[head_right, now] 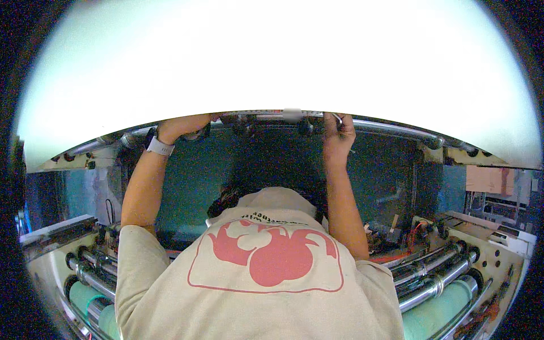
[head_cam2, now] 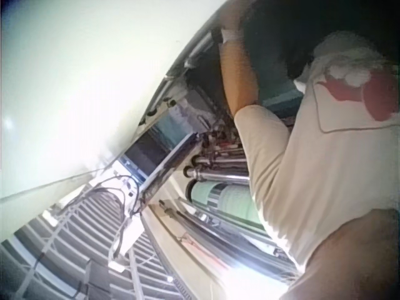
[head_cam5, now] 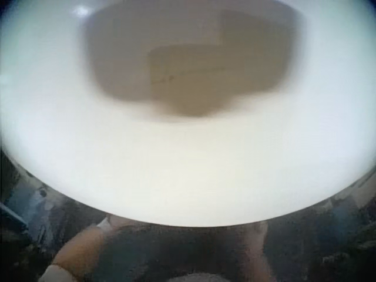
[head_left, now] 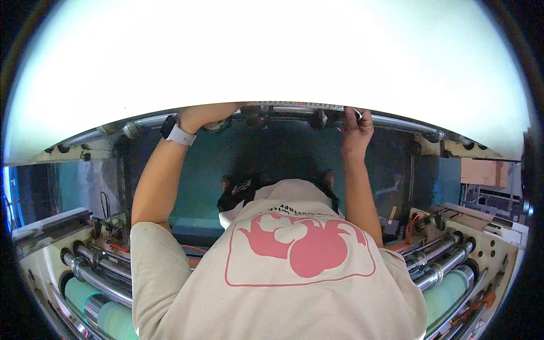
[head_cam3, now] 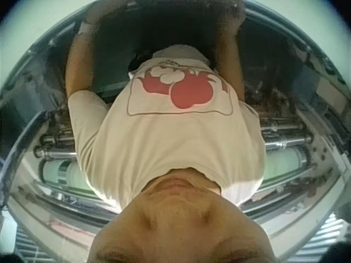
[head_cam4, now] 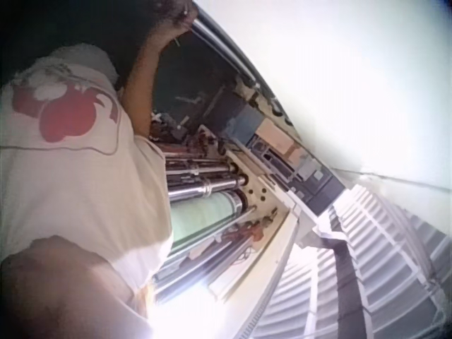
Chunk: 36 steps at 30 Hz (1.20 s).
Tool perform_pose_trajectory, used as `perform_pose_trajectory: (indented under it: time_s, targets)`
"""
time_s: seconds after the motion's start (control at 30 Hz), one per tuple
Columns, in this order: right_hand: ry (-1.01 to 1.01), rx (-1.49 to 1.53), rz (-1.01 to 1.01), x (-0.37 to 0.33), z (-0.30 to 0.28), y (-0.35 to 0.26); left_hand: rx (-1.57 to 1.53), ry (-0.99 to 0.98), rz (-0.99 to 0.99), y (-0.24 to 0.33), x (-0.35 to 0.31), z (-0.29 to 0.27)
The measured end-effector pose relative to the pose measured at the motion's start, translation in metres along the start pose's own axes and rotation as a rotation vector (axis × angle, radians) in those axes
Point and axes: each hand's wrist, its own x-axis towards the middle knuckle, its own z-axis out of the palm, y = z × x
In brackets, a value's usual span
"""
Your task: The person uses a tape measure to measure the length of several large metal pipes in a workshop. They repeatedly extend the tape measure along the pipes, mark specific points with a pen, and adjust the tape measure to different sections of the machinery.
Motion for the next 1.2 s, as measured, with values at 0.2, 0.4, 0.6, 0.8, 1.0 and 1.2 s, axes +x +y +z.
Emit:
perform_pose_trajectory:
  time_s: [0.2, 0.4, 0.6, 0.8, 1.0, 1.2]
  targets:
    - [-0.009, 0.086, 0.07, -0.001, 0.004, -0.007, -0.044, -0.068, -0.028, -0.003, 0.001, -0.001]
    - [0.003, 0.115, 0.143, -0.003, 0.007, -0.017, -0.101, -0.012, -0.034, -0.004, 0.001, 0.005]
    - [0.014, 0.033, 0.106, -0.001, 0.005, -0.012, -0.138, 0.013, -0.016, -0.013, 0.004, 0.017]
    - [0.03, 0.093, 0.113, 0.0, 0.007, -0.012, -0.13, -0.006, -0.055, -0.013, 0.004, 0.021]
    - [0.006, 0.091, 0.084, 0.005, 0.0, 0.0, -0.176, 0.025, -0.038, -0.014, 0.005, 0.023]
    - [-0.002, 0.125, 0.17, 0.001, 0.002, -0.01, -0.174, -0.006, -0.057, -0.013, 0.004, 0.018]
